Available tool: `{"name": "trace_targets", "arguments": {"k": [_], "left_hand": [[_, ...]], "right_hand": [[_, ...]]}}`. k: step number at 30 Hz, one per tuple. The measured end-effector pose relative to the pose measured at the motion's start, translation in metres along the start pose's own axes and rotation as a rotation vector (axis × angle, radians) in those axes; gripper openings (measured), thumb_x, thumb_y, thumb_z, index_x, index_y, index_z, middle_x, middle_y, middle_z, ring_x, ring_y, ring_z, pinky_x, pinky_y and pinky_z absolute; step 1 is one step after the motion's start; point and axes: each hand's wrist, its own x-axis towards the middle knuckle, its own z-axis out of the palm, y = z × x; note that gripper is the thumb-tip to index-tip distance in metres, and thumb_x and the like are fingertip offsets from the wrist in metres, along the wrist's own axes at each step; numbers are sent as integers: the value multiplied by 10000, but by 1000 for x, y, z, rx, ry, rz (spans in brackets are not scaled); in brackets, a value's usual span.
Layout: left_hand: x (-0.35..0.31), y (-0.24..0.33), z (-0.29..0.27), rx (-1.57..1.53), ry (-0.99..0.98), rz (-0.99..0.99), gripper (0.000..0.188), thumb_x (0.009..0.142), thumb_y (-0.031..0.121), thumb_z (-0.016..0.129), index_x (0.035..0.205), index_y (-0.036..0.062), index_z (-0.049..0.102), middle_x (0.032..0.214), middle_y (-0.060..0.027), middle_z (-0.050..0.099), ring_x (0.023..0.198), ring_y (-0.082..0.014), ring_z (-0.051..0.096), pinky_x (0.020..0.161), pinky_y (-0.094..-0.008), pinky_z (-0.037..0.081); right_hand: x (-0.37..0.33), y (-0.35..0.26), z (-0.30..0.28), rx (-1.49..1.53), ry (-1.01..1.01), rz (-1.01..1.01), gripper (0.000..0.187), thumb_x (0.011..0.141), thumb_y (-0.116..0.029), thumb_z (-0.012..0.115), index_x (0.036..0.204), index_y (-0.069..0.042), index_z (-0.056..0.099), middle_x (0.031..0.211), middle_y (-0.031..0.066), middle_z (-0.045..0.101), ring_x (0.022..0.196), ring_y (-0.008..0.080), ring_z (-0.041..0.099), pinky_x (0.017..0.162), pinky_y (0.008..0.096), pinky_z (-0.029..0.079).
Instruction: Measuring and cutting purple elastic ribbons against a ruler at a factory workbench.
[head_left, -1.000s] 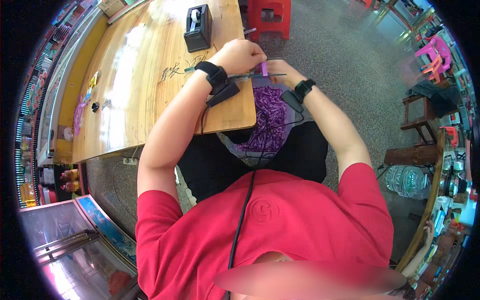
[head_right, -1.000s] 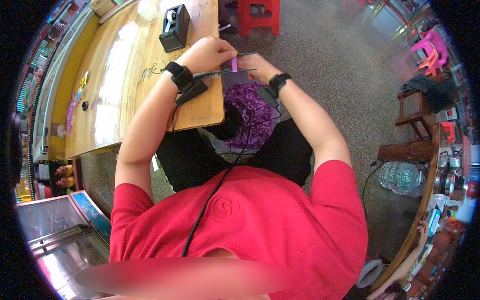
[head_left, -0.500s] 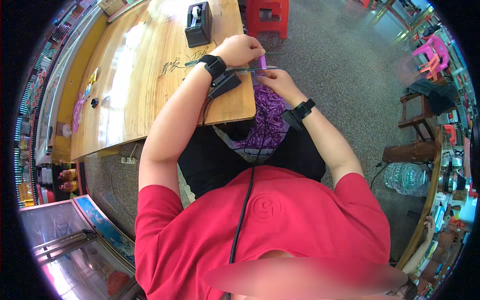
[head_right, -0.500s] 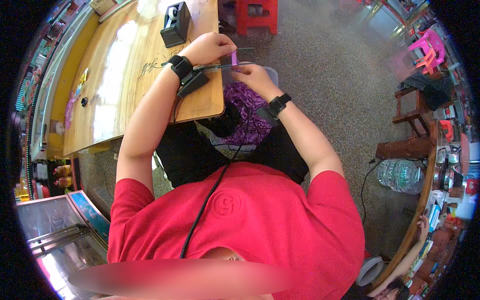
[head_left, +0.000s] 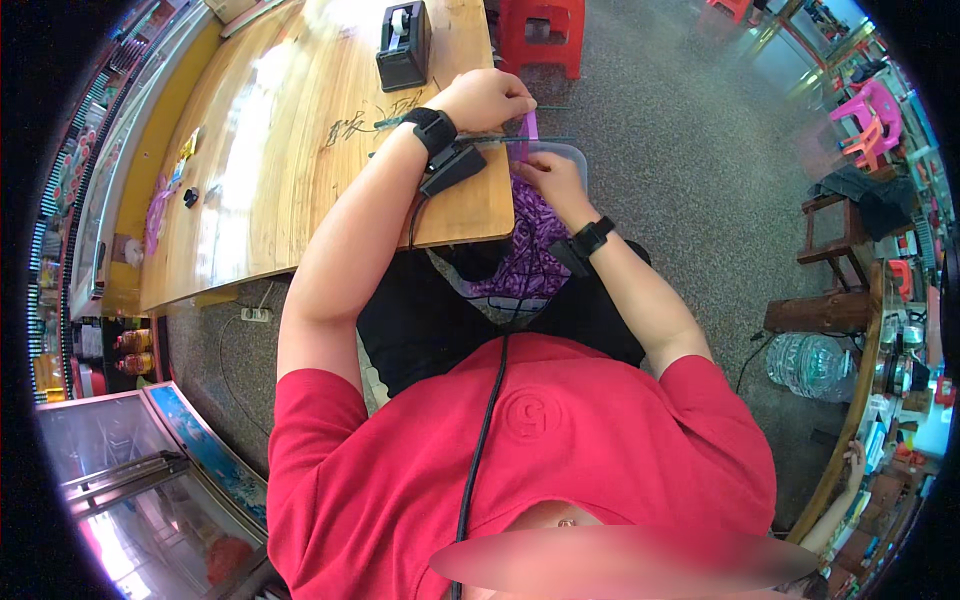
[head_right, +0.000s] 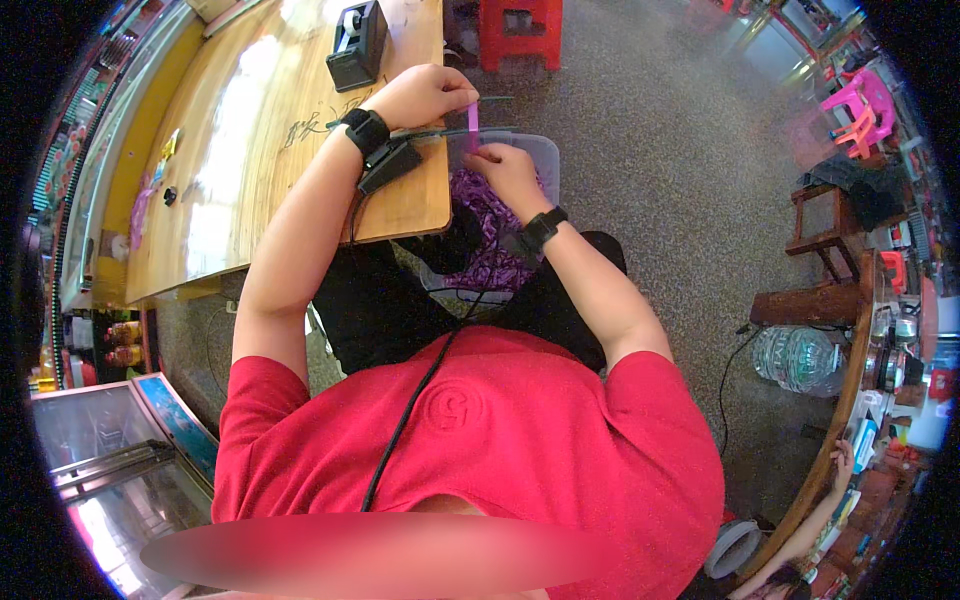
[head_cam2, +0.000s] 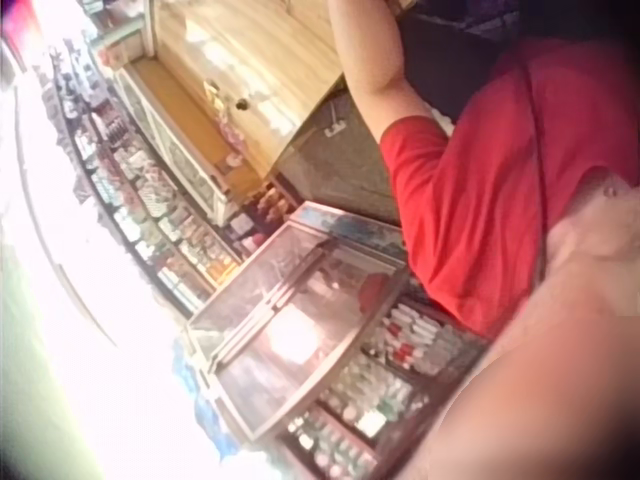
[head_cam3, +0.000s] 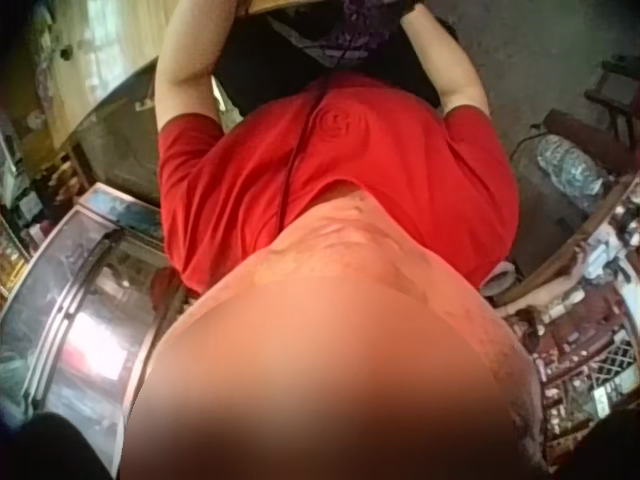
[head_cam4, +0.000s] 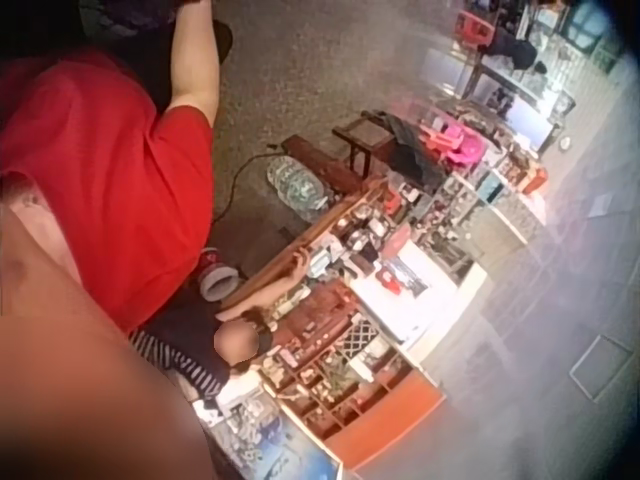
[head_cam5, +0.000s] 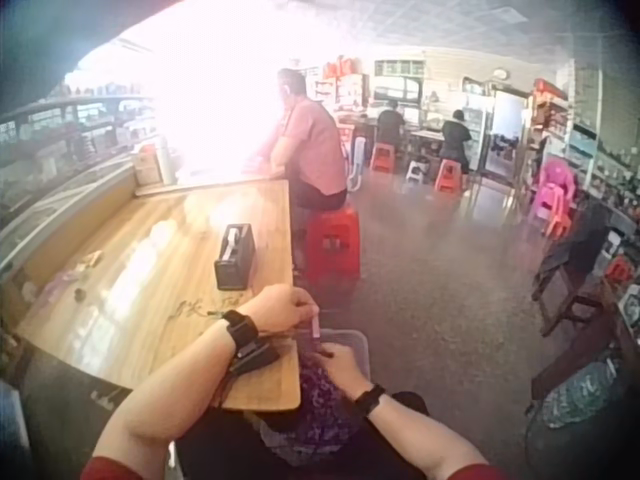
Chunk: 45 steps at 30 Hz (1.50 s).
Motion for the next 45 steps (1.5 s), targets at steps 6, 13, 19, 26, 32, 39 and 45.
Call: {"name": "trace_targets", "arguments": {"k": [6, 13, 19, 26, 32, 39, 45], "left_hand": [[-1, -2, -1, -46, -34, -35, 319, 941, 312, 651, 1055, 21, 715, 832, -102, 707, 659, -180, 671, 610, -327, 567], [1, -6, -1, 74, -28, -51, 338, 909, 413, 621, 1051, 136, 751, 941, -118, 735, 916, -300, 695, 861, -395, 532], [4, -15, 5, 67, 39, 91, 306, 947, 311, 646, 1061, 36, 718, 844, -101, 717, 622, -174, 662, 603, -315, 554], [2, -7, 0, 9, -9, 47, 308, 948, 305, 644, 1075, 32, 711, 789, -97, 693, 639, -155, 652, 620, -306, 531], [4, -20, -8, -290, 280, -42, 327, 918, 321, 638, 1049, 39, 737, 911, -154, 733, 859, -255, 703, 808, -354, 536], [-3, -22, -21, -233, 345, -44, 285, 950, 257, 657, 1050, -1, 726, 963, -47, 736, 886, -107, 661, 803, -266, 511], [-6, -9, -16, -250, 307, -18, 270, 953, 252, 651, 1042, 9, 726, 921, -47, 736, 830, -103, 663, 749, -274, 519]], "right_hand": [[-82, -16, -20, -86, -140, -147, 203, 865, -176, 761, 939, 11, 734, 795, 41, 682, 716, 82, 591, 650, 262, 456], [-133, -55, -37, 215, -262, -3, 205, 891, -81, 734, 1085, -18, 739, 944, 36, 731, 872, 75, 643, 774, 233, 513], [-124, -93, -48, 146, -284, -335, 233, 878, -69, 745, 1104, -11, 737, 926, 33, 696, 751, 71, 595, 661, 218, 472], [-42, -167, -81, -70, -167, -689, 251, 884, -135, 730, 1110, -26, 733, 1101, 61, 645, 949, 117, 586, 810, 260, 467], [52, -151, -65, 103, -17, -405, 361, 829, -192, 806, 1118, 9, 728, 954, 58, 731, 849, 121, 664, 781, 261, 523], [75, -118, -51, 131, -19, -144, 305, 795, -152, 819, 1065, -27, 756, 919, 17, 732, 756, 63, 611, 683, 237, 496], [80, -105, -48, 191, -71, -98, 254, 804, -143, 798, 1037, -46, 766, 869, -11, 720, 699, 48, 573, 627, 227, 462]]}}
